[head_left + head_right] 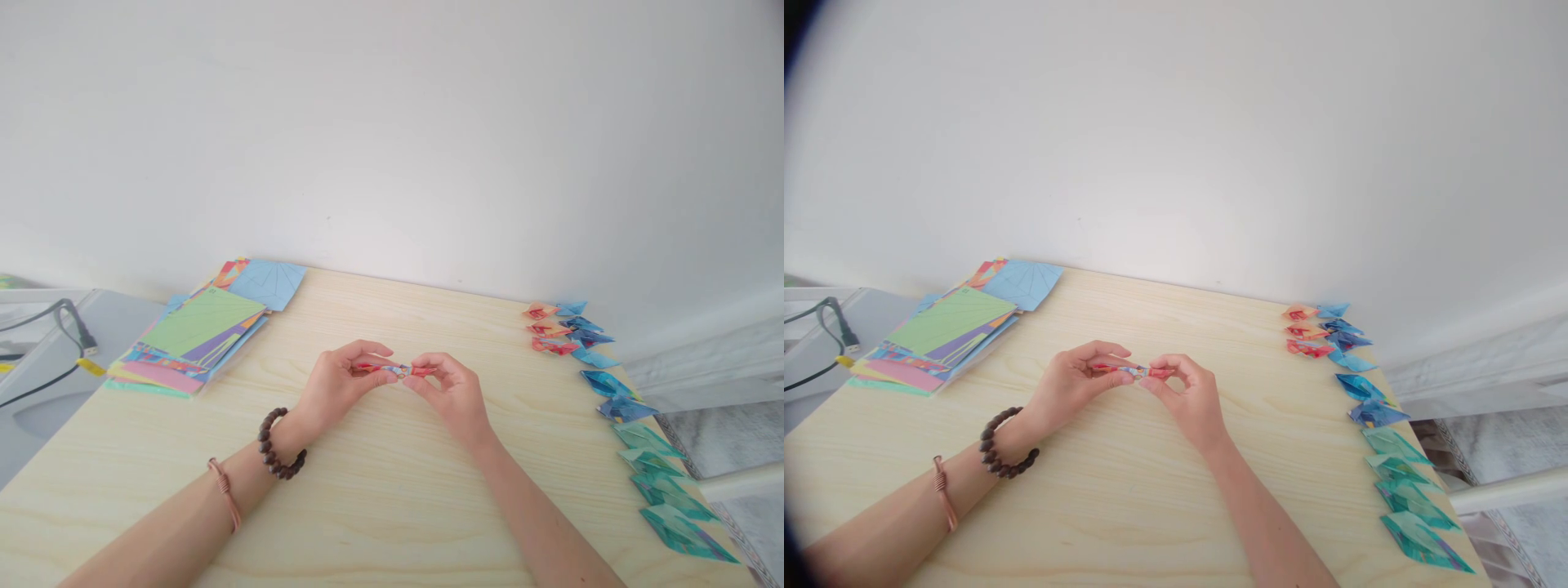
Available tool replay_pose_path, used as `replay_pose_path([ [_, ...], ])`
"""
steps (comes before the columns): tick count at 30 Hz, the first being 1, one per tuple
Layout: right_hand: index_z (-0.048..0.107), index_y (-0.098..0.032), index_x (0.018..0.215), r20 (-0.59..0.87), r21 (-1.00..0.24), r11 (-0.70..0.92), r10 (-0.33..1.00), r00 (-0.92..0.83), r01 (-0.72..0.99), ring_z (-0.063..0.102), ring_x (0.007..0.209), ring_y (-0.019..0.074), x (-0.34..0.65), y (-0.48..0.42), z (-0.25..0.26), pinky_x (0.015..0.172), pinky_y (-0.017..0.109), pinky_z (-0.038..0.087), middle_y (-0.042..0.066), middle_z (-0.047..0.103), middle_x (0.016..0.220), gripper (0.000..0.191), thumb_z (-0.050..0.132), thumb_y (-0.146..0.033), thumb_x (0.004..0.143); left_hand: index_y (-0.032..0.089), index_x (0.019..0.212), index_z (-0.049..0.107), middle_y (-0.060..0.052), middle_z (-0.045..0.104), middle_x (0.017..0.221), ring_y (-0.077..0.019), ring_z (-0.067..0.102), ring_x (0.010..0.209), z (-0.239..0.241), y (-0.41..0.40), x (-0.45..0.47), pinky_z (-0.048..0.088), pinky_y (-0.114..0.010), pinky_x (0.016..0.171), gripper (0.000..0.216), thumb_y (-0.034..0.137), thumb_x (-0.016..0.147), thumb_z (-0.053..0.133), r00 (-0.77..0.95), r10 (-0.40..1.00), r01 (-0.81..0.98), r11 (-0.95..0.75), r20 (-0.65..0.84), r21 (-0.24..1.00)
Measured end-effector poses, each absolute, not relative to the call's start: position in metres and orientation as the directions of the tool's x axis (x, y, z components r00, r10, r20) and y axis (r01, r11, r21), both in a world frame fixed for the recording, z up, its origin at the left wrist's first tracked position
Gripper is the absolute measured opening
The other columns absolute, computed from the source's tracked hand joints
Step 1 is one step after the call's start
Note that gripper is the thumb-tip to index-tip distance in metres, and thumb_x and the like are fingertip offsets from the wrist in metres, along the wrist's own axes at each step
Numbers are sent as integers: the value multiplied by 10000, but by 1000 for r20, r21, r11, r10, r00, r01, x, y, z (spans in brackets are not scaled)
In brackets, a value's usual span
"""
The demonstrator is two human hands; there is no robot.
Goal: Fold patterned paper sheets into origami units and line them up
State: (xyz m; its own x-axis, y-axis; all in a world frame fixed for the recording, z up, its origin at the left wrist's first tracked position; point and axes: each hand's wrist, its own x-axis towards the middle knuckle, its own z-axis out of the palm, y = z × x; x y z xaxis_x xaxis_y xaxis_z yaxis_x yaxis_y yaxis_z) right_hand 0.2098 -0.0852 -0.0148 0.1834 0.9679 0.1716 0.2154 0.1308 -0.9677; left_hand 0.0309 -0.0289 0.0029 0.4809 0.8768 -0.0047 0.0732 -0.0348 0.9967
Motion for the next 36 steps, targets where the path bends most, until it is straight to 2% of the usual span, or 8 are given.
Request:
replay_pose_path([
  [10,637,-182,829,46,-997,33,976,213,65,647,730,157,208,-82,-11,706,295,538,24,674,765,252,746,-290,629,177,1063,583,-59,709,907,-185,664,835,8,-29,31,515,-289,779,366,323,738,669,495,868,124,-115,39,986],
  [15,661,-184,788,61,-991,39,982,177,127,628,707,148,208,-83,-11,677,277,523,25,674,759,189,734,-274,639,177,985,644,-48,692,954,-179,647,853,7,-26,31,505,-255,763,288,338,746,651,555,831,171,-80,-29,982],
  [19,667,-188,762,88,-983,59,981,170,172,624,709,145,208,-84,-9,679,267,509,20,677,756,159,736,-261,638,177,870,688,-24,699,882,-174,633,830,8,-26,32,486,-235,746,227,363,749,639,583,811,192,-83,-46,978],
  [23,669,-181,758,41,-994,23,985,167,107,626,726,151,209,-84,-9,694,278,507,27,681,757,158,737,-269,646,151,833,692,-24,686,782,-144,607,708,9,-25,33,470,-223,645,242,371,754,632,566,821,188,-42,-73,981],
  [28,670,-173,757,-38,-998,-31,989,145,-46,624,691,146,210,-84,-10,668,277,512,19,673,712,172,744,-275,640,124,849,699,-43,687,718,-125,591,637,7,-21,31,481,-226,643,267,354,715,678,573,812,147,37,-115,988],
  [32,670,-171,762,-40,-999,-34,985,166,-39,609,653,129,212,-84,-11,639,255,497,14,663,692,176,744,-272,638,148,846,693,-16,681,678,-124,608,633,9,-20,28,463,-191,582,255,352,693,696,621,758,283,21,-200,959],
  [36,660,-173,815,-31,-1000,-31,992,119,1,610,726,139,214,-85,-9,680,253,488,26,672,789,215,742,-256,634,133,804,688,-32,694,725,-132,628,656,13,-22,27,493,-208,628,233,354,745,641,687,692,297,12,-222,955],
])
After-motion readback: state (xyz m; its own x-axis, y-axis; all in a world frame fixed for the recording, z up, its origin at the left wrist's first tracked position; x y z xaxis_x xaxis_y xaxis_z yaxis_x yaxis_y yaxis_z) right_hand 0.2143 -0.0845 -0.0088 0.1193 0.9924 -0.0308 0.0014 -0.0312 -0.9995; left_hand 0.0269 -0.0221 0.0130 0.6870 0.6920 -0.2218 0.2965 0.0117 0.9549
